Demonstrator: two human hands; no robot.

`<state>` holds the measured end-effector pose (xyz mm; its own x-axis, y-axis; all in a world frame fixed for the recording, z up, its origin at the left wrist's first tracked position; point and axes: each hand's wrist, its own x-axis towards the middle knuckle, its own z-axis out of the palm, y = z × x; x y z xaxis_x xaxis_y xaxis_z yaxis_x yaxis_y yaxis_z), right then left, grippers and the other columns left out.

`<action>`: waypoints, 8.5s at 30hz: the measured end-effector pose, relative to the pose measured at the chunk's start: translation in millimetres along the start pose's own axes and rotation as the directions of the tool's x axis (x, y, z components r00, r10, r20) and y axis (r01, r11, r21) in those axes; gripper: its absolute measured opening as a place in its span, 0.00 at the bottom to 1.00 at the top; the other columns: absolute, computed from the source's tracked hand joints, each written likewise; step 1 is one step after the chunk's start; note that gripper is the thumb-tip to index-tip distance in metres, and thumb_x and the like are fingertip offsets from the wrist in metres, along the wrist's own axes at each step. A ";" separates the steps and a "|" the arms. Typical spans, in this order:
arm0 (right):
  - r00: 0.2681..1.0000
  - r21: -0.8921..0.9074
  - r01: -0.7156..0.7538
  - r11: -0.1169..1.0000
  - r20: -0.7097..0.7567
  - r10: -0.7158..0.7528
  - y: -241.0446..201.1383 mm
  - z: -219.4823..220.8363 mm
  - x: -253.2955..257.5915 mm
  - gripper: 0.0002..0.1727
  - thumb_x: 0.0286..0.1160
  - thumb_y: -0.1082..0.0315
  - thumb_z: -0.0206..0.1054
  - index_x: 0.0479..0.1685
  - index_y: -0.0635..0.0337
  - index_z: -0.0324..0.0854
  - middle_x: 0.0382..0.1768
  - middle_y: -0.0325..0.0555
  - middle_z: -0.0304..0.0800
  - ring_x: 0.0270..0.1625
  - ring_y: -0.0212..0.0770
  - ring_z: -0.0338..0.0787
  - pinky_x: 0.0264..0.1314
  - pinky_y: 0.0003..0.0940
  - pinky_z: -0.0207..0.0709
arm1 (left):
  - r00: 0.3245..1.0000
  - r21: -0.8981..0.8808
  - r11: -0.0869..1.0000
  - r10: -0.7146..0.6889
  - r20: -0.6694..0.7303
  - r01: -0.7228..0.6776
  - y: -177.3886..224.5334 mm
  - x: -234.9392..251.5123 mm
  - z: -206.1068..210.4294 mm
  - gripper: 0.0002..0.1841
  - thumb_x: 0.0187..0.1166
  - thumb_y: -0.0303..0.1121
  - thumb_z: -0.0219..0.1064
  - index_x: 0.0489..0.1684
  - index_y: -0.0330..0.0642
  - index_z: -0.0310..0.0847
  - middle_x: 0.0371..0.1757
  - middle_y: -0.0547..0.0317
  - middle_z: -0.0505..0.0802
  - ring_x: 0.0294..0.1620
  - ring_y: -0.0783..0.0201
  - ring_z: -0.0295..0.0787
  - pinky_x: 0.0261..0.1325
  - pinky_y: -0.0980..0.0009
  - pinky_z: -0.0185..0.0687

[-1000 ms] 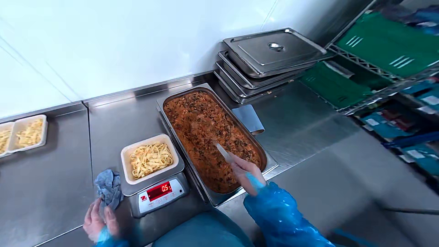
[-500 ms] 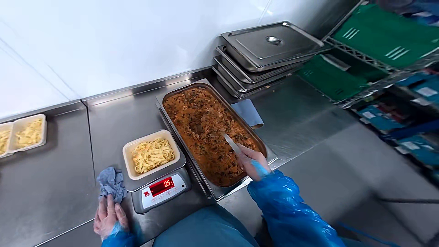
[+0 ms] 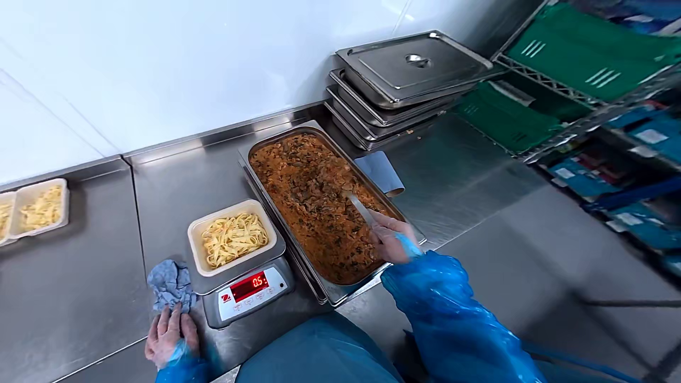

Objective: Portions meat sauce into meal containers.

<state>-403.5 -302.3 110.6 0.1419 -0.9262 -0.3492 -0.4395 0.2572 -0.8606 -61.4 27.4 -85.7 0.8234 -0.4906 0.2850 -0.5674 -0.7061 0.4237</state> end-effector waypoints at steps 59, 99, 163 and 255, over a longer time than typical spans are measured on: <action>0.538 -0.525 0.835 0.166 0.715 -0.447 -23.8 64.4 -21.1 0.36 0.81 0.73 0.60 0.87 0.28 0.69 0.37 0.54 0.92 0.28 0.57 0.91 0.25 0.59 0.82 | 0.980 -0.788 0.583 -0.124 0.153 0.197 122.5 48.4 -59.2 0.16 0.88 0.37 0.52 0.60 0.36 0.78 0.42 0.58 0.90 0.32 0.71 0.85 0.37 0.73 0.83; 0.253 -0.188 0.847 0.497 0.965 -0.066 -160.4 39.9 89.2 0.24 0.79 0.70 0.59 0.73 0.51 0.85 0.32 0.33 0.92 0.21 0.20 0.77 0.26 0.19 0.73 | 0.915 -0.843 0.357 -0.150 0.375 0.403 181.2 16.5 -45.7 0.11 0.76 0.34 0.68 0.50 0.39 0.83 0.48 0.51 0.97 0.44 0.59 0.96 0.47 0.62 0.93; 0.424 -0.410 0.893 0.186 0.905 -0.043 -151.5 27.1 42.3 0.24 0.87 0.64 0.61 0.77 0.28 0.81 0.23 0.38 0.89 0.23 0.38 0.83 0.28 0.43 0.78 | 0.861 0.106 0.988 -0.152 0.486 0.115 25.5 99.1 -4.6 0.22 0.77 0.37 0.69 0.71 0.54 0.85 0.76 0.42 0.82 0.77 0.31 0.74 0.66 0.32 0.77; 0.875 -0.680 0.477 0.557 0.309 -0.373 41.9 -62.2 3.0 0.28 0.87 0.70 0.48 0.86 0.55 0.71 0.49 0.80 0.88 0.42 0.79 0.87 0.45 0.79 0.72 | 0.892 -0.121 0.932 -0.282 0.354 0.342 58.4 42.4 -78.9 0.17 0.76 0.36 0.58 0.54 0.39 0.88 0.40 0.43 0.95 0.43 0.43 0.94 0.47 0.36 0.85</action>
<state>-476.7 -311.4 96.5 0.5618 -0.8214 -0.0989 -0.7801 -0.4862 -0.3938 -59.0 5.7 19.0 0.8920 -0.4191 -0.1692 -0.2460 -0.7643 0.5961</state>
